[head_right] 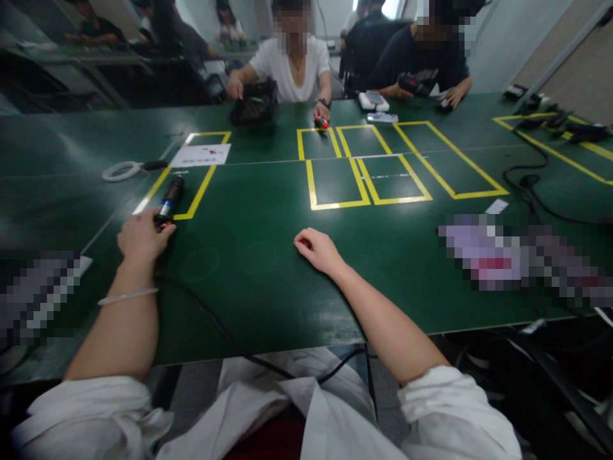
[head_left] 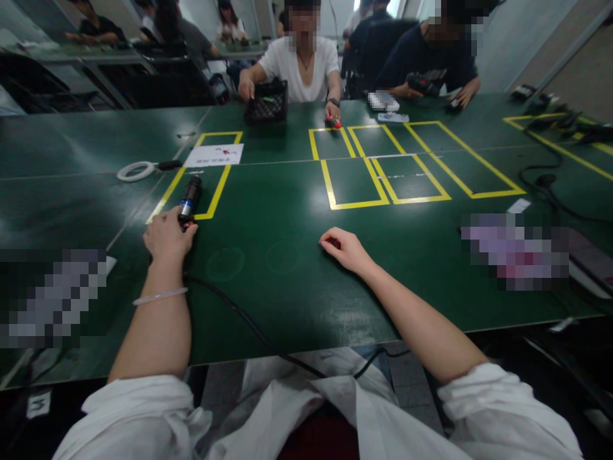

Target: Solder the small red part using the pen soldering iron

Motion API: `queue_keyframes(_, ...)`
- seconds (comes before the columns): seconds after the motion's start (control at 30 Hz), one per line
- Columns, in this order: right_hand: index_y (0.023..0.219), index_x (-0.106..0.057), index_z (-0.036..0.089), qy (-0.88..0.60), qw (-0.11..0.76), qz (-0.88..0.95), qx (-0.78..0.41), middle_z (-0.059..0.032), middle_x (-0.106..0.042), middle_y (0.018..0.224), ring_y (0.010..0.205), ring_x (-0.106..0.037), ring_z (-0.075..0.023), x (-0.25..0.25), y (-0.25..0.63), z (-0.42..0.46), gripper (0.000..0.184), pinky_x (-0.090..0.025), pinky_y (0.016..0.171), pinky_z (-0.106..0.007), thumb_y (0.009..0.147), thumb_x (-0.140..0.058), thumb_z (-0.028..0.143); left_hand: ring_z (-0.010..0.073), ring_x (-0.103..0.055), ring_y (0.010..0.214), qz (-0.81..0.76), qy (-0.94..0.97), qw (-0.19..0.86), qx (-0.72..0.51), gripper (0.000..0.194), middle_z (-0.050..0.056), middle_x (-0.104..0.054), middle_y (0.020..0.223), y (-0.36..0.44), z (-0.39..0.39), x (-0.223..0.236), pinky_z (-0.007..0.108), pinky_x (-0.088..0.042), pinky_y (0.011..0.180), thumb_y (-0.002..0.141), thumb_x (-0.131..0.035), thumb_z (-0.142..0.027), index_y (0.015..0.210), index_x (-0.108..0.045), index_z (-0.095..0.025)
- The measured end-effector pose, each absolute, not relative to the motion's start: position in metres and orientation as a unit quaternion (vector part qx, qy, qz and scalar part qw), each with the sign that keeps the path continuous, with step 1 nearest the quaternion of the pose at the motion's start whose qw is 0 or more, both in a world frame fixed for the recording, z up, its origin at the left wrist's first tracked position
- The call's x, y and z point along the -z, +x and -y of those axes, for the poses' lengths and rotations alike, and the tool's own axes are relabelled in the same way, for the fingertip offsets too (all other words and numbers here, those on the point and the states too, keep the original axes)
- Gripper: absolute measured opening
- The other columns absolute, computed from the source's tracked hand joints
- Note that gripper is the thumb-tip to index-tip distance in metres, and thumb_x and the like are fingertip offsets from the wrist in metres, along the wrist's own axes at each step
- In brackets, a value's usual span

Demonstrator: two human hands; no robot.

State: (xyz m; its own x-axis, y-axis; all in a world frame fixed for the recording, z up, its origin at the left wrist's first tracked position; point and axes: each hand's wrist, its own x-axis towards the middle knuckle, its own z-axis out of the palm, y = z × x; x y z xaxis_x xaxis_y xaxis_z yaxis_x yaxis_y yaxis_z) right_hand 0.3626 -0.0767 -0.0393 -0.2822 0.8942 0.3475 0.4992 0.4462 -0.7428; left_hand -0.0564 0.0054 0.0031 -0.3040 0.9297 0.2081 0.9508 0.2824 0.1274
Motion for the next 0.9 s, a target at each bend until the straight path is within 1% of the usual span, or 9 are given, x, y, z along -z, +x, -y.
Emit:
queue_keyframes(0.17,0.086,-0.065,0.018,-0.456,0.384,0.760,-0.260,-0.0022,-0.062,0.080,0.067,-0.052,-0.0131,0.039,0.363,0.077,0.012,-0.041,0.065,-0.026,0.092,-0.056,0.024,0.0303,-0.050,0.111,0.792,-0.591,0.044,0.146,0.053,0.015,-0.049,0.127,-0.051,-0.003,-0.002,0.049,-0.045,0.094,0.082,-0.071,-0.033,0.127,-0.053,-0.012)
queue_keyframes(0.3,0.086,-0.065,0.018,-0.456,0.382,0.760,-0.262,-0.0020,-0.062,0.080,0.066,-0.052,-0.0131,0.040,0.363,0.077,0.012,-0.041,0.065,-0.026,0.092,-0.056,0.025,0.0274,-0.051,0.103,0.806,-0.573,0.028,0.146,0.037,0.013,-0.050,0.118,-0.050,-0.002,-0.003,0.046,-0.047,0.088,0.087,-0.064,-0.038,0.112,-0.060,-0.011)
queue_keyframes(0.43,0.087,-0.065,0.018,-0.453,0.381,0.762,-0.261,-0.0022,-0.062,0.080,0.067,-0.052,-0.0132,0.041,0.364,0.076,0.012,-0.040,0.064,-0.026,0.092,-0.056,0.025,0.0262,-0.050,0.096,0.818,-0.552,0.030,0.157,0.038,0.013,-0.052,0.114,-0.047,0.000,-0.006,0.044,-0.045,0.084,0.092,-0.052,-0.041,0.113,-0.062,-0.011)
queue_keyframes(0.53,0.087,-0.065,0.019,-0.454,0.379,0.764,-0.258,-0.0024,-0.062,0.081,0.067,-0.052,-0.0134,0.041,0.363,0.076,0.012,-0.040,0.064,-0.026,0.092,-0.056,0.025,0.0249,-0.051,0.099,0.799,-0.561,0.062,0.207,0.039,0.012,-0.056,0.115,-0.039,0.001,-0.007,0.041,-0.044,0.089,0.093,-0.050,-0.038,0.118,-0.061,-0.011)
queue_keyframes(0.6,0.086,-0.065,0.018,-0.454,0.379,0.764,-0.257,-0.0025,-0.062,0.081,0.067,-0.053,-0.0135,0.040,0.363,0.076,0.012,-0.040,0.064,-0.026,0.092,-0.056,0.025,0.0216,-0.055,0.098,0.762,-0.591,0.038,0.261,0.038,0.009,-0.061,0.111,-0.026,0.001,-0.007,0.039,-0.043,0.093,0.093,-0.050,-0.036,0.120,-0.061,-0.011)
queue_keyframes(0.67,0.086,-0.065,0.018,-0.455,0.380,0.763,-0.259,-0.0027,-0.062,0.081,0.067,-0.053,-0.0135,0.039,0.362,0.076,0.013,-0.041,0.065,-0.026,0.092,-0.056,0.025,0.0179,-0.060,0.092,0.702,-0.632,-0.059,0.322,0.036,0.007,-0.066,0.104,-0.003,0.002,-0.006,0.035,-0.045,0.093,0.092,-0.053,-0.034,0.118,-0.062,-0.011)
queue_keyframes(0.73,0.086,-0.065,0.018,-0.455,0.381,0.759,-0.266,-0.0028,-0.063,0.082,0.069,-0.054,-0.0134,0.038,0.362,0.077,0.013,-0.041,0.065,-0.026,0.091,-0.056,0.026,0.0167,-0.065,0.089,0.620,-0.662,-0.208,0.366,0.036,0.008,-0.069,0.101,0.028,0.009,-0.004,0.033,-0.049,0.091,0.089,-0.057,-0.034,0.116,-0.064,-0.011)
queue_keyframes(0.83,0.087,-0.065,0.018,-0.452,0.391,0.740,-0.309,-0.0023,-0.064,0.080,0.069,-0.056,-0.0133,0.038,0.360,0.078,0.014,-0.043,0.066,-0.026,0.091,-0.057,0.028,0.0188,-0.067,0.088,0.512,-0.650,-0.431,0.359,0.046,0.010,-0.071,0.097,0.083,0.029,-0.005,0.036,-0.053,0.089,0.084,-0.066,-0.041,0.119,-0.063,-0.011)
queue_keyframes(0.9,0.090,-0.064,0.017,-0.440,0.408,0.704,-0.380,-0.0021,-0.065,0.078,0.068,-0.058,-0.0130,0.038,0.359,0.078,0.016,-0.046,0.066,-0.027,0.090,-0.059,0.032,0.0195,-0.069,0.086,0.465,-0.626,-0.526,0.342,0.048,0.009,-0.072,0.092,0.116,0.044,-0.007,0.037,-0.054,0.087,0.079,-0.073,-0.042,0.114,-0.063,-0.011)
